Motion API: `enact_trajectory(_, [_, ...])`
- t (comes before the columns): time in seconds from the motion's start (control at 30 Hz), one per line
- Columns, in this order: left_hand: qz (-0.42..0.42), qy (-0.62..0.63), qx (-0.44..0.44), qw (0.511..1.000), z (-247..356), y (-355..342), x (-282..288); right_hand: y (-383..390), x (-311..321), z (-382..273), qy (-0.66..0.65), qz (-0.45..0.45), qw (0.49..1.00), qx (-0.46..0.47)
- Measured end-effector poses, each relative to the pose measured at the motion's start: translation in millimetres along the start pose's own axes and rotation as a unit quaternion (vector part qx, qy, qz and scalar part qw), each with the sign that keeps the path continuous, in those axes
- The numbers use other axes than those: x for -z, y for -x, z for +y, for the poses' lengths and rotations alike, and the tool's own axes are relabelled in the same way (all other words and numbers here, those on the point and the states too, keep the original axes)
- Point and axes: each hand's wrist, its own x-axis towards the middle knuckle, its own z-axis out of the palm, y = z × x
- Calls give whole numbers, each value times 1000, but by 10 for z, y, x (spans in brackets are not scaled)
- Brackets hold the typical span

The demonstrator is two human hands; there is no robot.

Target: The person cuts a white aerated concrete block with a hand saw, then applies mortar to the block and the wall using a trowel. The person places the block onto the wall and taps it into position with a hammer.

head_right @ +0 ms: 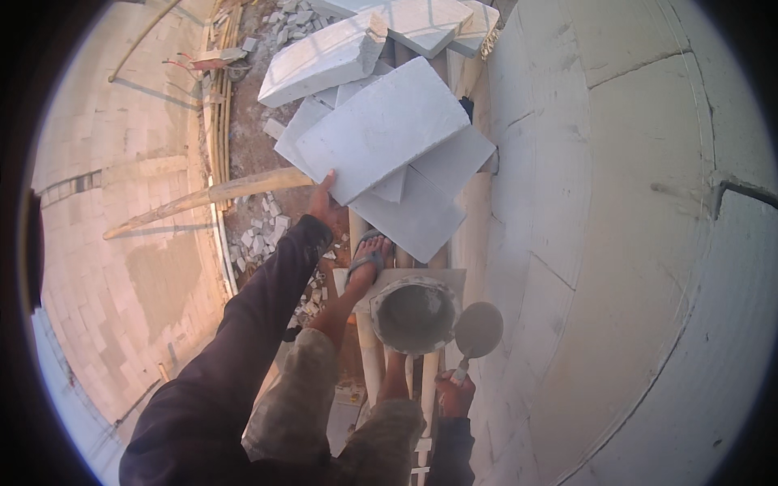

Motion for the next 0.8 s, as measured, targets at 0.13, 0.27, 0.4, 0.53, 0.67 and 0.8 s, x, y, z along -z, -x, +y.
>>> enact_trajectory(0.13, [-75,33,25,996,89,-151,171,-37,-328,-160,-46,7,999,-27])
enact_trajectory(0.27, [-79,67,11,995,32,-99,100,-124,-610,-245,-42,12,999,-19])
enact_trajectory(0.4, [-80,42,15,996,-27,-71,182,-200,-764,-480,31,-42,998,-18])
enact_trajectory(0.53, [-78,-177,-57,980,269,284,-336,-1704,712,1050,-391,-410,769,-297])
enact_trajectory(0.67, [61,-382,-193,902,881,709,-549,-642,-200,-290,245,-97,962,71])
enact_trajectory(0.8, [89,-433,-213,871,1417,1318,-540,-515,-247,-627,227,-102,966,73])
